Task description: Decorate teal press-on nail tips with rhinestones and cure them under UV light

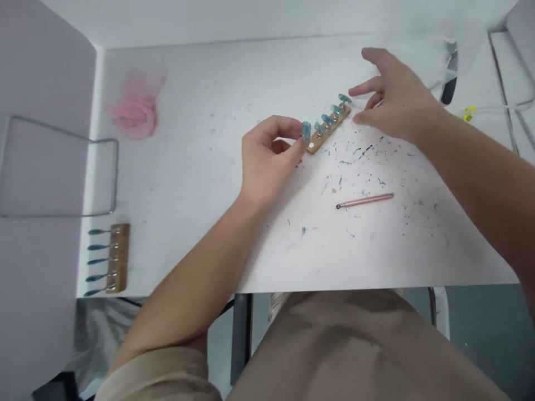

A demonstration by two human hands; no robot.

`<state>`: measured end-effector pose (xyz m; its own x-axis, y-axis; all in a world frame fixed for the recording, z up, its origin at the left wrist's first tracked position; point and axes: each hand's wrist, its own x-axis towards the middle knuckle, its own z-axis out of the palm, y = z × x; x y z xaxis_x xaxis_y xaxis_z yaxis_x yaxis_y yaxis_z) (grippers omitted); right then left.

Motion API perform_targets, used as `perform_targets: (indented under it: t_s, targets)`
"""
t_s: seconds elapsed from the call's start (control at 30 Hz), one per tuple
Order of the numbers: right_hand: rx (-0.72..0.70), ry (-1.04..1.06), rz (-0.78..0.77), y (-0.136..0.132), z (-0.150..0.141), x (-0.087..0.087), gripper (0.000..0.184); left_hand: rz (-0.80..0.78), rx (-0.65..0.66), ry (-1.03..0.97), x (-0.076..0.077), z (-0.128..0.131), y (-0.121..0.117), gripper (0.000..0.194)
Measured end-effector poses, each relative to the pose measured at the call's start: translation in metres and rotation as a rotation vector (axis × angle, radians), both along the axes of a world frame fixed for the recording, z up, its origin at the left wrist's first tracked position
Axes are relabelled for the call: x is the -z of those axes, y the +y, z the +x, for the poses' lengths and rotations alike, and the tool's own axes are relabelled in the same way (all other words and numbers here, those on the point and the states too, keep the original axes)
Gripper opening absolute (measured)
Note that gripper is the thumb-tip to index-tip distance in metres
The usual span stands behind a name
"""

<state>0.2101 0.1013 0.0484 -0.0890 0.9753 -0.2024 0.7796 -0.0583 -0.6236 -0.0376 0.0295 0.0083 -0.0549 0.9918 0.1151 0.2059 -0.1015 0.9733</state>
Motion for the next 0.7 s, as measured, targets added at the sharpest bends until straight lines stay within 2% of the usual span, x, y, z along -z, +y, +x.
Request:
perform_targets:
  t_s: [0.2,0.43,0.57,0.7]
  targets:
    - [-0.033,0.041,-0.016,0.007,-0.003,0.003,0.121,-0.062,-0.014,-0.056,0.001,-0.001,0.003,0.014]
    - [-0.092,0.084,0.01,0.001,-0.002,0.0,0.133,-0.093,-0.025,-0.114,0.003,-0.004,0.007,0.014]
    - [-0.163,0.241,0.114,-0.009,0.007,0.005,0.129,-0.087,-0.078,-0.194,0.0,-0.005,0.009,0.014]
    - [-0.207,0.379,0.322,-0.03,0.017,0.003,0.115,-0.083,-0.078,-0.226,-0.001,-0.009,0.01,0.013]
